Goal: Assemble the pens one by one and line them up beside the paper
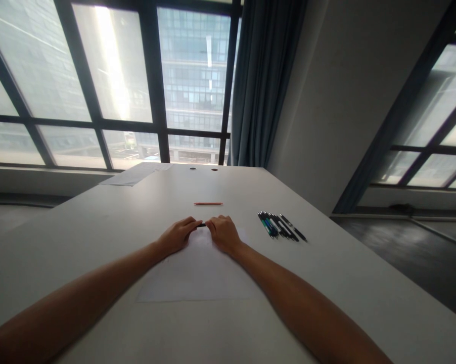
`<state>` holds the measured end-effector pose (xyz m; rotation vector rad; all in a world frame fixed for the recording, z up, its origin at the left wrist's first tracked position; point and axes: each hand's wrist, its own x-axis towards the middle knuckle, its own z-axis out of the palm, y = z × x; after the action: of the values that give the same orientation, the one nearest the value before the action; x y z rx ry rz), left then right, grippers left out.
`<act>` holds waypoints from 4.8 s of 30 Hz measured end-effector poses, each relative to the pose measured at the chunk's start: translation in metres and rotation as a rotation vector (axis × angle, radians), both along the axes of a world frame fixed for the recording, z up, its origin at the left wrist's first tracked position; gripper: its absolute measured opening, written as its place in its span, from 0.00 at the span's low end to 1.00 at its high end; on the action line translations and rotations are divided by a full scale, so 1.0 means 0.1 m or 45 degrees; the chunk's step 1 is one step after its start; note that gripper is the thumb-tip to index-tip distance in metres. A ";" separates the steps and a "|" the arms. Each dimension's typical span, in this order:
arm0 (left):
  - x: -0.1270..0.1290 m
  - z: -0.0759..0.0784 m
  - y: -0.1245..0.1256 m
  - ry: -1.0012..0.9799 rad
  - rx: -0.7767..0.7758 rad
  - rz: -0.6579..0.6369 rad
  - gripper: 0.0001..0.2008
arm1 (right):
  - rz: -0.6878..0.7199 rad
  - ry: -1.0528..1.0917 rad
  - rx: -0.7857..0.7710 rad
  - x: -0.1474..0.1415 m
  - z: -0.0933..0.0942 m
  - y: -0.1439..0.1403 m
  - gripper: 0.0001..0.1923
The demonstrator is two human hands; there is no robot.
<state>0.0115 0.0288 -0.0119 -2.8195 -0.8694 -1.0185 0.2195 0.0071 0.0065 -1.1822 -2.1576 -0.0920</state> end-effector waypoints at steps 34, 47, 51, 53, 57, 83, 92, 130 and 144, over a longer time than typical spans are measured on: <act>0.00 0.03 -0.04 0.095 0.095 0.009 0.23 | 0.121 -0.230 0.152 0.07 0.01 0.01 0.14; 0.03 0.19 -0.11 0.219 0.291 0.421 0.13 | 0.005 -0.031 0.159 0.11 0.01 0.06 0.16; 0.01 0.19 -0.10 0.260 0.278 0.458 0.10 | -0.045 -0.042 0.081 0.13 0.00 0.08 0.17; 0.00 0.18 -0.10 0.229 0.299 0.442 0.10 | -0.087 -0.065 0.022 0.12 0.01 0.08 0.17; -0.02 0.14 -0.07 0.168 0.334 0.388 0.10 | -0.099 -0.236 0.232 0.12 0.10 0.01 0.10; 0.02 0.11 -0.10 0.080 -0.171 0.162 0.11 | -0.087 -0.244 0.200 0.15 0.13 0.00 0.14; 0.02 0.11 -0.10 0.083 -0.160 0.163 0.11 | -0.084 -0.381 0.189 0.15 0.14 0.01 0.09; 0.02 0.07 -0.07 0.071 -0.136 0.140 0.10 | -0.007 -0.361 0.376 0.08 0.22 -0.09 0.26; 0.02 0.07 -0.06 0.081 -0.157 0.141 0.09 | 0.026 -0.370 0.475 0.10 0.19 -0.07 0.30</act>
<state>0.0135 0.0225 -0.0052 -2.8462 -1.1035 -0.8862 0.2293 0.0006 0.0250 -0.9745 -2.2668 -0.6637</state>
